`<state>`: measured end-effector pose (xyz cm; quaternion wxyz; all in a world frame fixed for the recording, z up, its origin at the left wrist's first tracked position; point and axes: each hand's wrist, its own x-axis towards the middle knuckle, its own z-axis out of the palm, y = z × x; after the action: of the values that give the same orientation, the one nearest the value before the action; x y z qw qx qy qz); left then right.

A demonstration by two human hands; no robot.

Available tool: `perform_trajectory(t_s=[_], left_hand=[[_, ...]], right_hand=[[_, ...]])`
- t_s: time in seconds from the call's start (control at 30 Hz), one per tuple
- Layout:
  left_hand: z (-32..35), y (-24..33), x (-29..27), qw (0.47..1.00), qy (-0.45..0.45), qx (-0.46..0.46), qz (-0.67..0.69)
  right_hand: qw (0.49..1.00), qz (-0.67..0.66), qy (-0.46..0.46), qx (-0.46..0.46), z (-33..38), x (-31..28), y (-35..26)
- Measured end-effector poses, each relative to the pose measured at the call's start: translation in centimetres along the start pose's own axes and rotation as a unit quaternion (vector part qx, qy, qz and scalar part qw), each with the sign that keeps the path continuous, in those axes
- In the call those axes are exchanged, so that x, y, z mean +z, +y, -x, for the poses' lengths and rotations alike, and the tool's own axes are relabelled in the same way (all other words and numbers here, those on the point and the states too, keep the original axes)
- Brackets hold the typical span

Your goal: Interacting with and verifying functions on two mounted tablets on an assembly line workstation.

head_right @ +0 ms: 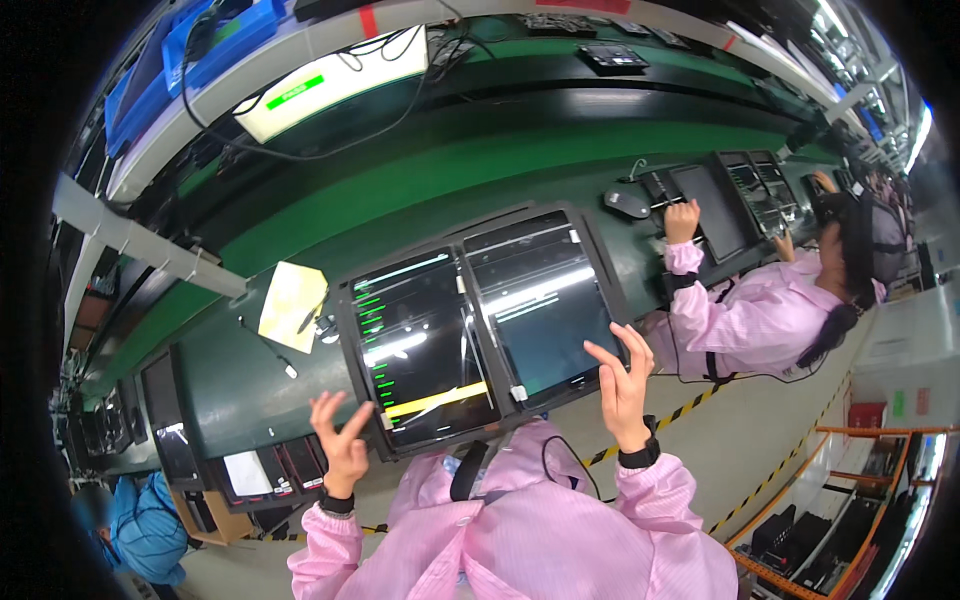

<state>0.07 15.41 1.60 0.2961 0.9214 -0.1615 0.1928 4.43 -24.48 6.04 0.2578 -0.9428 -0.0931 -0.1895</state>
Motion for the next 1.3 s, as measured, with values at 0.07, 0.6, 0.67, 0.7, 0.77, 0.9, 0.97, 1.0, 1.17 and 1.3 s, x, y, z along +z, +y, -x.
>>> perform_trajectory(t_s=[0.07, 0.6, 0.67, 0.7, 0.77, 0.9, 0.97, 1.0, 1.17, 1.3], left_hand=[[-0.4, 0.0, 0.3, 0.993, 0.049, -0.095, 0.041], [-1.7, -1.1, 7.0, 0.868, 0.138, -0.317, 0.357], [-1.9, -1.1, 7.0, 0.851, 0.137, -0.342, 0.373], [-1.9, -1.0, 7.0, 0.854, 0.138, -0.344, 0.364], [-2.0, -1.0, 7.0, 0.853, 0.133, -0.358, 0.356], [-1.8, -1.0, 6.8, 0.851, 0.118, -0.384, 0.337], [-1.8, -1.0, 6.9, 0.858, 0.119, -0.377, 0.329], [-1.8, -1.0, 6.9, 0.854, 0.117, -0.386, 0.328], [-2.8, -0.3, 5.9, 0.866, 0.115, -0.374, 0.313], [-5.1, -0.3, 2.5, 0.968, 0.053, -0.242, 0.032]], right_hand=[[0.995, -0.047, 0.026, 0.079, -0.3, 0.4, 1.5], [0.927, -0.318, -0.091, 0.175, -4.1, 4.9, 10.7], [0.923, -0.328, -0.092, 0.178, -4.2, 4.9, 10.7], [0.922, -0.33, -0.089, 0.18, -4.2, 5.0, 10.7], [0.92, -0.336, -0.091, 0.181, -4.3, 5.0, 10.7], [0.923, -0.329, -0.091, 0.176, -4.2, 5.0, 10.9], [0.919, -0.337, -0.095, 0.183, -4.1, 4.9, 10.9], [0.918, -0.339, -0.092, 0.186, -4.1, 4.9, 11.0], [0.922, -0.336, -0.094, 0.168, -5.2, 3.9, 10.9], [0.971, -0.22, -0.069, 0.068, -8.7, 2.4, 10.4]])
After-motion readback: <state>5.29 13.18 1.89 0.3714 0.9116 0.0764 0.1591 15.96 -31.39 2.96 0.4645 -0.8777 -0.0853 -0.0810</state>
